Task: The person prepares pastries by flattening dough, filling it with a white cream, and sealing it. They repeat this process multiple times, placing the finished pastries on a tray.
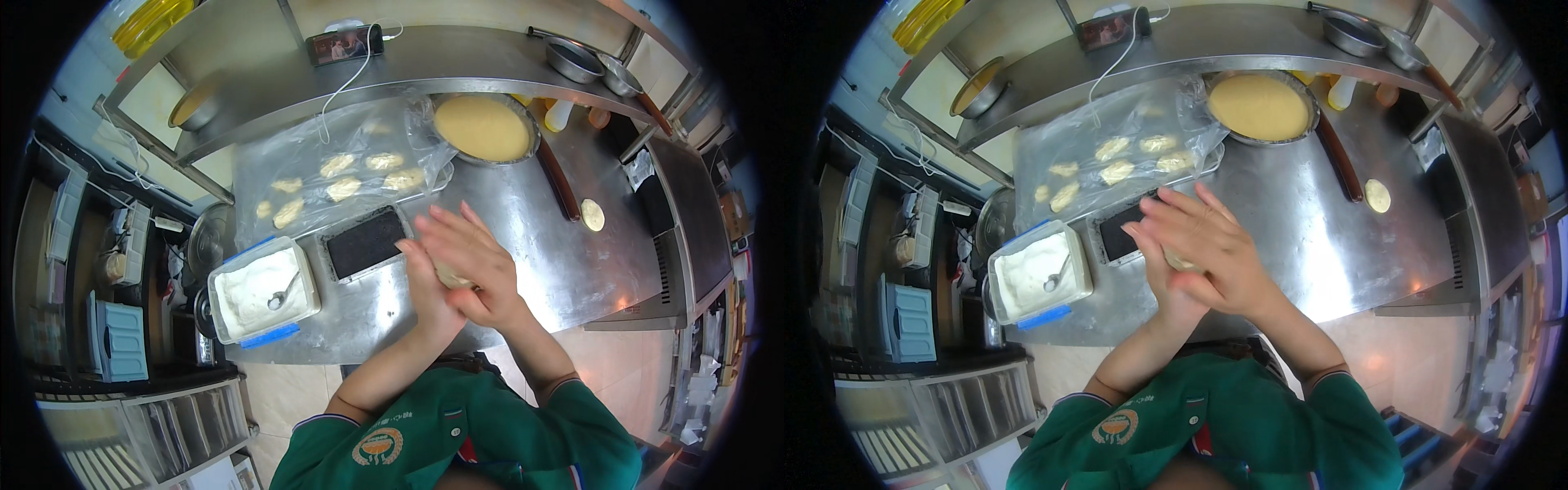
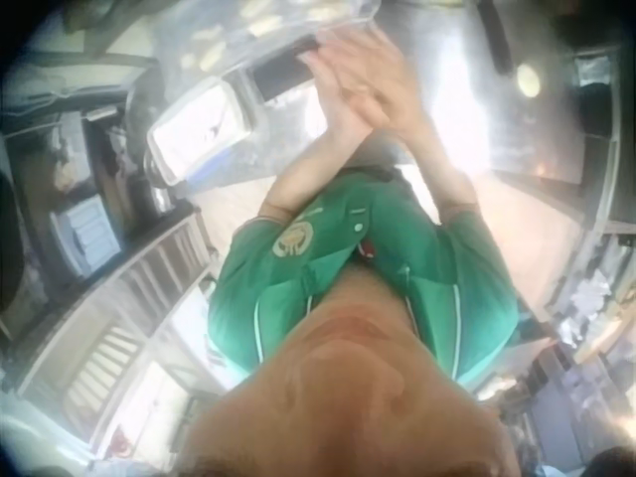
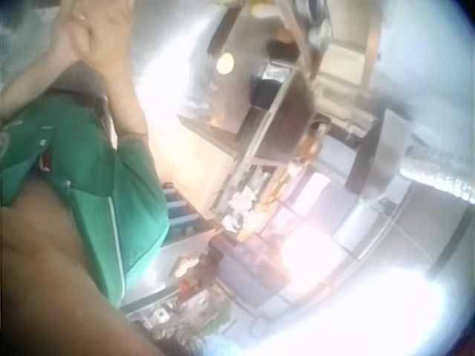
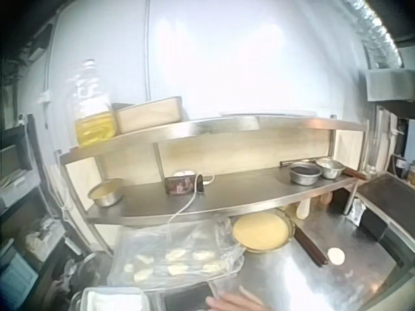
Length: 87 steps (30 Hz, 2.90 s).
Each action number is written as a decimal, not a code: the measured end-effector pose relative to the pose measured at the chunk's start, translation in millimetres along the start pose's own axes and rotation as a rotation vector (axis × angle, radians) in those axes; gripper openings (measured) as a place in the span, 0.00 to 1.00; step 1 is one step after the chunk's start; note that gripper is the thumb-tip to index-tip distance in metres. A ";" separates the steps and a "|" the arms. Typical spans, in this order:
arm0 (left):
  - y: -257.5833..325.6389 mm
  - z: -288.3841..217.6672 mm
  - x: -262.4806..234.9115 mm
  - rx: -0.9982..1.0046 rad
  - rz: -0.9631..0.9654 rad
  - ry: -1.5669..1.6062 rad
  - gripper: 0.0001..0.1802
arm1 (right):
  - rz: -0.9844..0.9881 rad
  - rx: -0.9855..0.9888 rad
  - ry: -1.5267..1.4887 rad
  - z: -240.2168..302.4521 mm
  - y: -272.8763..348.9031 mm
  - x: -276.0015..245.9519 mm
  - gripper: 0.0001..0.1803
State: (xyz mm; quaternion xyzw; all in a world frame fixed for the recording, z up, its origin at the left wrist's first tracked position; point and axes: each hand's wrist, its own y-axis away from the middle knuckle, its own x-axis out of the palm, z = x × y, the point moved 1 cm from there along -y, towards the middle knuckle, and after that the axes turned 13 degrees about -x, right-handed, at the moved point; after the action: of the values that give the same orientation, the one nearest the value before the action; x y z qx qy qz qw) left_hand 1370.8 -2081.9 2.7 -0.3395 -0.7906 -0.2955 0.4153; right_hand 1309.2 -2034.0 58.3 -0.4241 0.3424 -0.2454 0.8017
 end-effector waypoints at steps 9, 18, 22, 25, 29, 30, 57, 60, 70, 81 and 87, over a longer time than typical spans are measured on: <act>2.0 -4.6 -10.6 0.527 0.039 -0.706 0.44 | -0.079 -0.171 0.024 -4.3 13.1 7.0 0.20; 6.1 -32.1 6.5 0.609 -0.018 -0.777 0.36 | -0.220 -0.101 -0.183 -2.2 8.7 16.4 0.23; -2.1 -34.5 15.6 0.712 0.005 -0.683 0.34 | -0.151 -0.139 -0.025 -4.8 5.7 11.5 0.24; -1.5 -35.5 16.8 0.645 0.030 -0.652 0.38 | -0.078 -0.198 0.146 -11.2 22.9 20.4 0.24; -0.4 -19.3 -24.7 0.506 -0.087 -0.853 0.29 | -0.110 -0.073 0.061 -25.3 65.0 38.5 0.22; -0.4 -9.9 -35.6 0.457 -0.118 -0.840 0.28 | -0.099 -0.007 0.044 -25.7 80.5 39.7 0.21; 20.5 -48.0 -230.2 0.289 -0.280 -1.539 0.13 | 0.345 0.523 -0.089 -144.6 89.8 113.9 0.17; 16.4 -61.4 -227.1 0.342 -0.329 -1.503 0.13 | 0.691 0.145 -0.019 -163.7 78.2 174.1 0.20; -16.1 -102.1 -214.0 0.481 -0.375 -1.074 0.29 | 0.206 0.971 -0.786 -180.3 90.2 188.1 0.20; -33.9 -56.5 -200.7 0.131 -0.471 -1.424 0.43 | -0.188 1.078 -0.984 -173.5 92.1 181.9 0.20; -34.9 -66.7 -193.7 -0.126 -0.458 -1.113 0.44 | 0.477 0.787 -0.510 -209.6 110.9 202.0 0.22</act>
State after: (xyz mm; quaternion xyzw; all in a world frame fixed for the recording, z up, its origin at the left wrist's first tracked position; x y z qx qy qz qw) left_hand 1456.2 -2209.1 -137.7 -0.2881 -0.9230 -0.2018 -0.1558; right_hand 1292.3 -2221.8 -189.7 -0.0473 0.1052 -0.0552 0.9918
